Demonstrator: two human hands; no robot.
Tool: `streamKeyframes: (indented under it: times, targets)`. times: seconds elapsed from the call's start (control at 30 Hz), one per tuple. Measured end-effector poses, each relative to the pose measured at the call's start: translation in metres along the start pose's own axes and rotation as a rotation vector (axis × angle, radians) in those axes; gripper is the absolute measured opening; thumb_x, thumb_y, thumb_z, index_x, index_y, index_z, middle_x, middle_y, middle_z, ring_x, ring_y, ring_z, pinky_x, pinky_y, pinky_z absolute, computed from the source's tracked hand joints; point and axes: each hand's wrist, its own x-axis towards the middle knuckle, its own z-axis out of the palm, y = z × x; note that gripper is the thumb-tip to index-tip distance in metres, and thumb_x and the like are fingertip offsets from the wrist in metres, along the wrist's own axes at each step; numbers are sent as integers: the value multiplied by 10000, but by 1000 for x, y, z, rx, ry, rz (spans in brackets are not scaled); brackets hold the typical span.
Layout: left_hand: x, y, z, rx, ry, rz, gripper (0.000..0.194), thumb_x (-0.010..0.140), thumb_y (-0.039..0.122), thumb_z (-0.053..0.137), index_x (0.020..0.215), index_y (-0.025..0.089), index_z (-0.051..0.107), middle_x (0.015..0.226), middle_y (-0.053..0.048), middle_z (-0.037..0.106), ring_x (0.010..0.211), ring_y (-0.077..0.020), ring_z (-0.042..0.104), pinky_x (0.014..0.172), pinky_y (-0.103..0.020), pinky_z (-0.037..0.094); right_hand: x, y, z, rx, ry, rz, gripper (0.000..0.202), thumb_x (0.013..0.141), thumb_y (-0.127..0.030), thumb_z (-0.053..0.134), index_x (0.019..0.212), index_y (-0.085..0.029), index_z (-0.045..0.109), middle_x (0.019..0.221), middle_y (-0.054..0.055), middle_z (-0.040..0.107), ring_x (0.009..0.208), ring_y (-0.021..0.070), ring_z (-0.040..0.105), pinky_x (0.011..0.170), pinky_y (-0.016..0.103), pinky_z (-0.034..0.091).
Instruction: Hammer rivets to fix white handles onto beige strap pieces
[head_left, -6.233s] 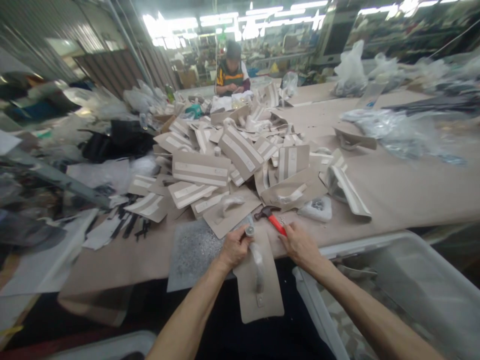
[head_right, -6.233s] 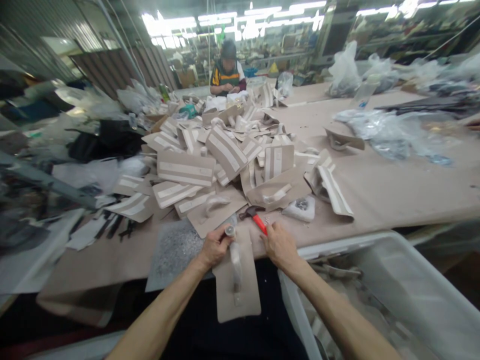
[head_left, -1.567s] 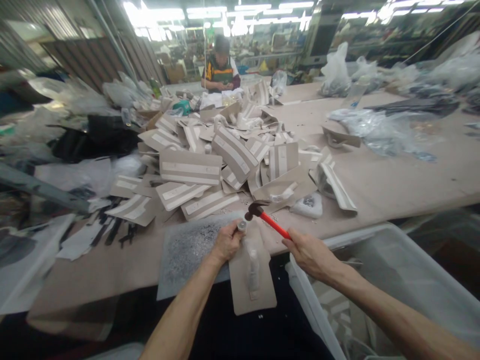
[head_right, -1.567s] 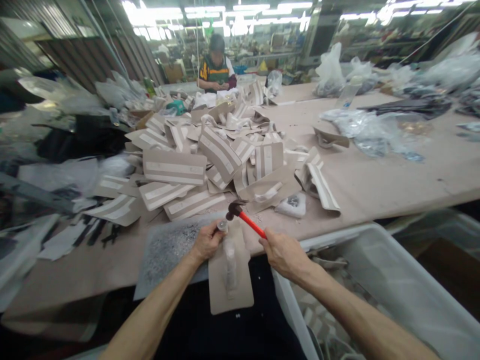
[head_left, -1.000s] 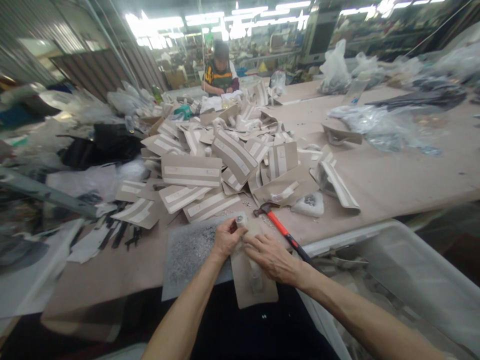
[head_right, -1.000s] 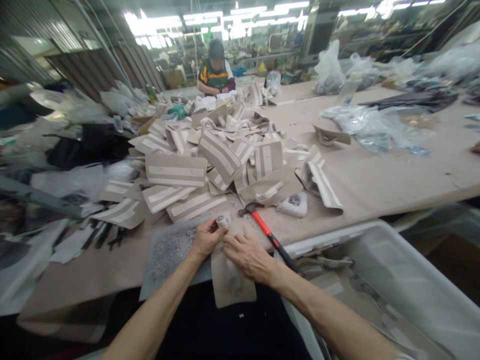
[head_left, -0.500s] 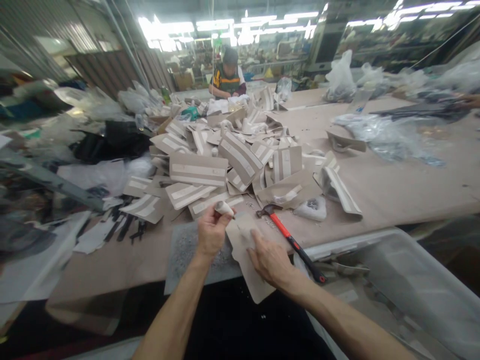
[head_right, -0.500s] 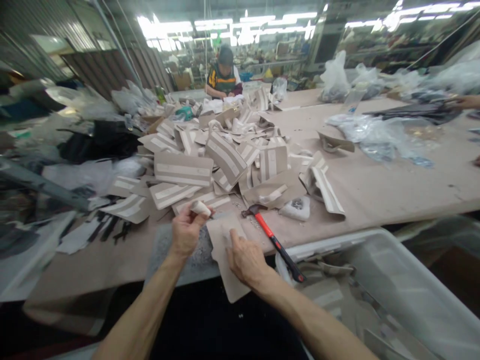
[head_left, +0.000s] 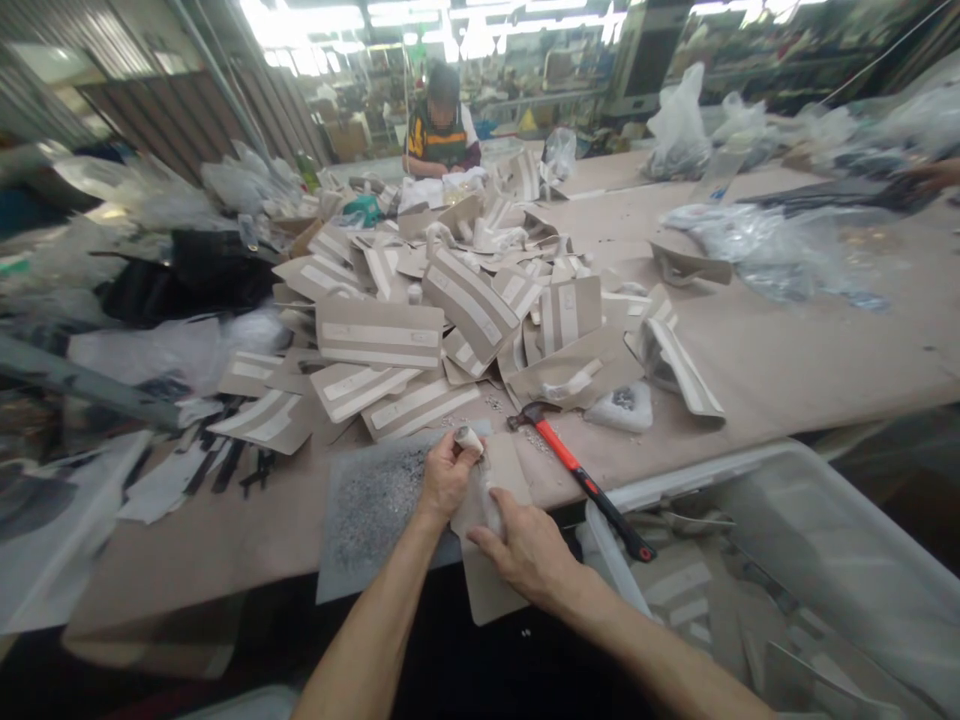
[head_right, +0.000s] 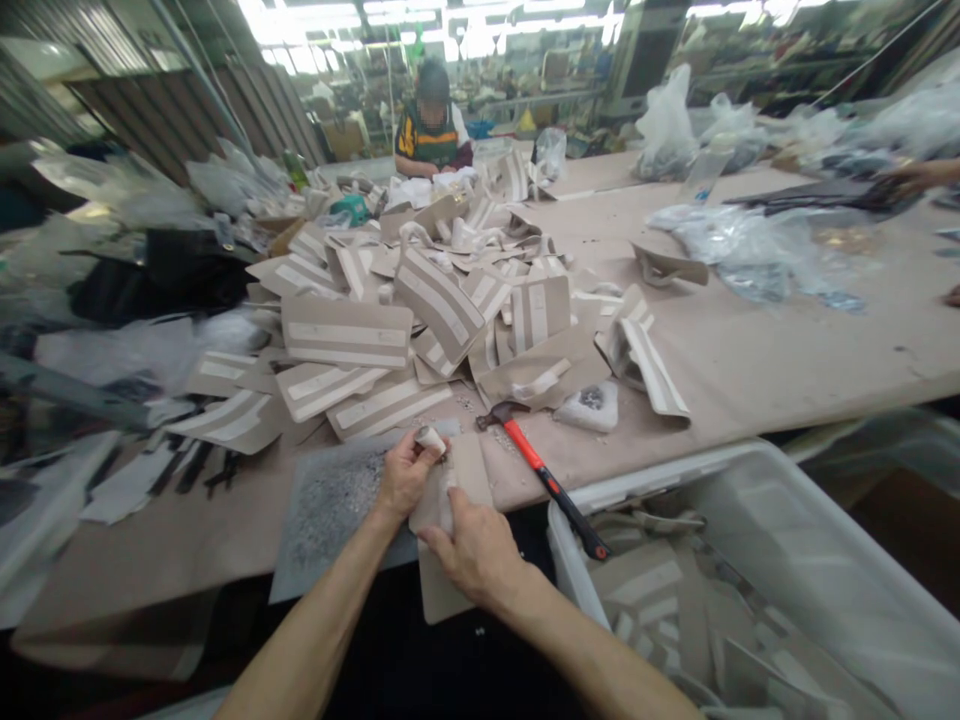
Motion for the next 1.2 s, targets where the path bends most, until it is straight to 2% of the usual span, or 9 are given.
streamKeyframes:
  times: [0.13,0.3,0.47,0.57,0.7,0.77,0.83,1.0,1.2]
  targets:
    - [2,-4,1,57,5,13,212,822,372,678,913,180,672,842,-25,738,771,-171,670,721,-254,515,5,18,-8,52,133,-49,411,992,-399,474,1291,-141,587,1035,113,713,934,234,680,829,328,470]
    - [3,-4,0,95,-11,33,182,829,352,676,908,188,680,852,-24,741,800,-182,678,759,-270,516,16,66,-27,-244,394,66,325,960,-330,527,1180,-105,608,1119,164,632,1055,288,585,898,375,433]
    - [1,-1,-1,129,-18,40,178,843,331,656,942,186,687,877,-30,746,815,-189,680,761,-273,510,15,105,-36,-426,263,247,210,941,-322,572,1023,-131,605,1017,141,614,889,251,599,745,327,412]
    - [1,1,0,216,-19,74,148,838,297,644,933,192,688,846,-17,735,792,-183,663,747,-267,493,17,113,-37,-203,207,307,123,930,-235,551,1011,-142,559,968,107,602,788,193,592,667,284,388]
    - [3,1,0,298,-65,134,122,826,244,619,920,195,679,814,-9,713,769,-181,640,750,-274,475,25,105,-47,445,-11,365,59,842,-154,499,896,-179,497,741,-6,540,589,130,536,544,236,394]
    - [2,-1,-1,311,-88,157,107,832,233,604,907,196,671,804,-6,700,762,-180,632,748,-277,470,25,92,-55,578,-103,363,19,856,-207,442,855,-204,460,679,-41,502,490,110,479,479,230,396]
    - [1,-1,-1,328,-93,186,94,839,229,594,893,197,664,787,-2,683,751,-177,618,738,-274,462,19,76,-64,619,-63,312,115,913,-305,374,846,-225,423,657,-56,482,442,103,431,439,229,379]
    - [-4,1,1,381,-96,256,99,870,226,562,882,198,656,758,7,632,717,-162,572,698,-258,436,-1,49,-86,179,357,-64,244,974,-423,357,853,-225,436,619,-29,494,522,139,461,514,252,289]
    - [-5,1,3,418,-96,251,116,856,238,551,892,189,650,688,16,587,643,-151,540,646,-254,409,-10,38,-126,-324,248,-280,172,970,-267,422,821,-209,484,603,-1,547,475,134,415,519,300,156]
